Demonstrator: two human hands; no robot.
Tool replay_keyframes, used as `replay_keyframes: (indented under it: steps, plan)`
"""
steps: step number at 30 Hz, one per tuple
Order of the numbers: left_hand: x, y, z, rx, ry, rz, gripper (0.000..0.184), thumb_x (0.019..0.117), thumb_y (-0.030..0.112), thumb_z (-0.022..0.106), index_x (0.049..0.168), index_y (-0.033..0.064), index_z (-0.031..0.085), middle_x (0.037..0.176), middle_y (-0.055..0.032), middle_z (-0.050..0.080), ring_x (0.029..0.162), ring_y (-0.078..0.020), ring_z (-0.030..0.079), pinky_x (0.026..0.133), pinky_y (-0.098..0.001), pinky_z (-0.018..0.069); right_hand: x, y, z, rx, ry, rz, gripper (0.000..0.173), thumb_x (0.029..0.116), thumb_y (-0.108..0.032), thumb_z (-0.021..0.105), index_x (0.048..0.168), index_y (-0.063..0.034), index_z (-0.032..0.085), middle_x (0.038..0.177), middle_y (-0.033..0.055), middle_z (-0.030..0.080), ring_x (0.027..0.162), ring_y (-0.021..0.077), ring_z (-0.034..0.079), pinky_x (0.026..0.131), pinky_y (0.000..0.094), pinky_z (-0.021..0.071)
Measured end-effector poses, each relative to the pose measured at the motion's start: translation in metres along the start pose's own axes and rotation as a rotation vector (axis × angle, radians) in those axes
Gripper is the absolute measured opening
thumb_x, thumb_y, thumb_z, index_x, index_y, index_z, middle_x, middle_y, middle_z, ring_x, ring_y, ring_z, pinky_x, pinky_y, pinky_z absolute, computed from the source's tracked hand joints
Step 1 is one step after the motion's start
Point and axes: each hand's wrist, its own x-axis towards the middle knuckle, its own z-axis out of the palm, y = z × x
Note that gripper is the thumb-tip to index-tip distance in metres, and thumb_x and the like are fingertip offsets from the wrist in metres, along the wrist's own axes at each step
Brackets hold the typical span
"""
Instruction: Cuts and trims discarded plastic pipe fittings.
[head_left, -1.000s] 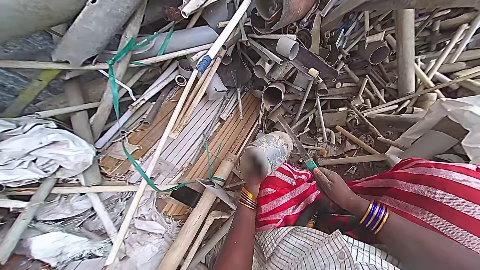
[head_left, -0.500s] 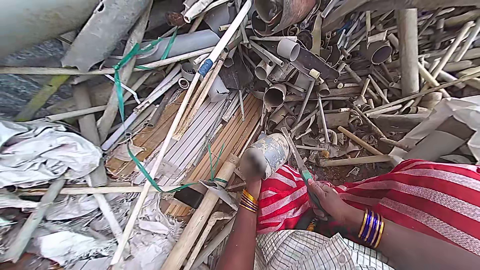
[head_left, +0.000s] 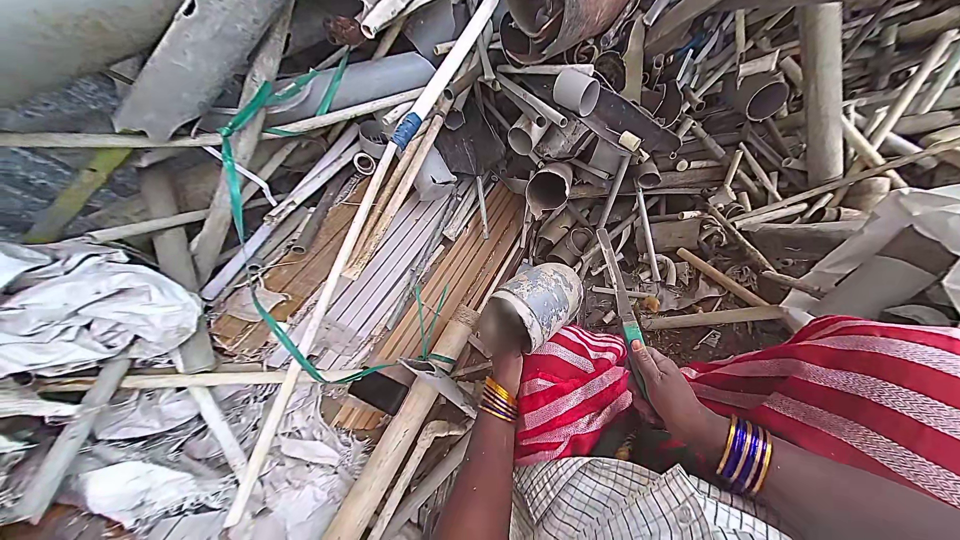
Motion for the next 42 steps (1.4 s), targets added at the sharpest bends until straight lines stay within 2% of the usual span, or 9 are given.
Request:
replay_keyframes:
  steps: [3, 14, 20, 23, 27, 30, 34, 37, 42]
  plan:
    - [0.003, -0.004, -0.003, 0.019, -0.016, -0.006, 0.025, 0.1089, 0.007, 0.040, 0.117, -0.0060, 0.060, 0.101, -0.0113, 0.067, 0.093, -0.0097, 0.066, 0.087, -0.0282, 0.0548, -0.002, 0.007, -0.005, -0.129, -0.173, -0.027, 0.038, 0.1124, -0.034, 0.031, 0.091, -0.0096, 0.050, 0.055, -0.0044, 0.045, 0.040, 0.0050, 0.042, 0.041, 0.0200, 0.0375]
    - [0.004, -0.007, -0.006, -0.006, -0.023, 0.002, 0.026, 0.1088, 0.008, 0.041, 0.119, -0.0064, 0.060, 0.104, -0.0126, 0.068, 0.096, -0.0115, 0.067, 0.090, -0.0293, 0.0550, 0.002, 0.003, -0.005, -0.203, -0.028, -0.069, 0.038, 0.1135, -0.032, 0.031, 0.095, -0.0063, 0.052, 0.058, -0.0032, 0.043, 0.042, 0.0056, 0.040, 0.043, 0.0211, 0.0374]
    - [0.005, -0.008, -0.004, -0.056, -0.015, 0.023, 0.022, 0.1068, 0.005, 0.042, 0.105, -0.0039, 0.062, 0.090, -0.0072, 0.068, 0.085, -0.0081, 0.066, 0.083, -0.0275, 0.0558, 0.000, 0.008, -0.004, -0.150, -0.089, -0.036, 0.039, 0.1132, -0.034, 0.030, 0.094, -0.0075, 0.051, 0.056, -0.0037, 0.044, 0.040, 0.0048, 0.040, 0.041, 0.0198, 0.0362]
    - [0.002, -0.005, -0.005, -0.067, -0.009, 0.028, 0.021, 0.1070, 0.004, 0.042, 0.106, -0.0035, 0.061, 0.090, -0.0065, 0.067, 0.085, -0.0075, 0.066, 0.082, -0.0262, 0.0561, -0.004, 0.010, -0.002, -0.171, -0.172, -0.023, 0.038, 0.1124, -0.034, 0.030, 0.091, -0.0095, 0.050, 0.056, -0.0044, 0.044, 0.041, 0.0045, 0.041, 0.041, 0.0197, 0.0362]
    - [0.002, -0.006, -0.004, -0.051, -0.002, 0.035, 0.023, 0.1075, 0.006, 0.042, 0.105, -0.0037, 0.063, 0.090, -0.0064, 0.068, 0.086, -0.0078, 0.067, 0.083, -0.0275, 0.0566, -0.002, 0.008, -0.002, -0.119, -0.047, -0.064, 0.039, 0.1136, -0.032, 0.028, 0.094, -0.0075, 0.050, 0.055, -0.0037, 0.043, 0.040, 0.0050, 0.041, 0.041, 0.0205, 0.0378]
    - [0.003, -0.008, -0.006, -0.065, -0.011, 0.039, 0.022, 0.1070, 0.004, 0.041, 0.109, -0.0046, 0.061, 0.093, -0.0071, 0.067, 0.088, -0.0081, 0.066, 0.084, -0.0271, 0.0559, -0.005, 0.016, -0.002, -0.173, -0.177, -0.031, 0.036, 0.1121, -0.034, 0.031, 0.093, -0.0095, 0.051, 0.057, -0.0045, 0.043, 0.042, 0.0047, 0.040, 0.042, 0.0206, 0.0363]
    - [0.002, -0.008, -0.004, -0.067, -0.012, 0.050, 0.022, 0.1067, 0.005, 0.042, 0.107, -0.0034, 0.062, 0.092, -0.0068, 0.068, 0.088, -0.0082, 0.067, 0.084, -0.0275, 0.0564, 0.000, 0.011, -0.003, -0.113, -0.031, -0.066, 0.040, 0.1136, -0.033, 0.027, 0.095, -0.0070, 0.050, 0.054, -0.0037, 0.043, 0.039, 0.0054, 0.040, 0.040, 0.0205, 0.0370]
    - [0.001, -0.006, -0.006, -0.109, -0.026, 0.035, 0.021, 0.1071, 0.004, 0.041, 0.110, -0.0032, 0.060, 0.093, -0.0064, 0.068, 0.089, -0.0079, 0.067, 0.084, -0.0265, 0.0562, -0.004, 0.008, -0.008, -0.219, -0.218, -0.012, 0.038, 0.1124, -0.035, 0.031, 0.091, -0.0098, 0.049, 0.056, -0.0044, 0.043, 0.041, 0.0053, 0.040, 0.042, 0.0205, 0.0369]
    - [-0.002, -0.005, -0.010, -0.168, -0.102, 0.087, 0.019, 0.1043, -0.001, 0.040, 0.107, -0.0006, 0.059, 0.088, -0.0014, 0.069, 0.086, -0.0042, 0.068, 0.083, -0.0236, 0.0575, 0.003, -0.021, -0.021, 0.038, 0.120, -0.103, 0.041, 0.1141, -0.033, 0.024, 0.096, -0.0082, 0.050, 0.056, -0.0034, 0.046, 0.040, 0.0048, 0.041, 0.039, 0.0186, 0.0369]
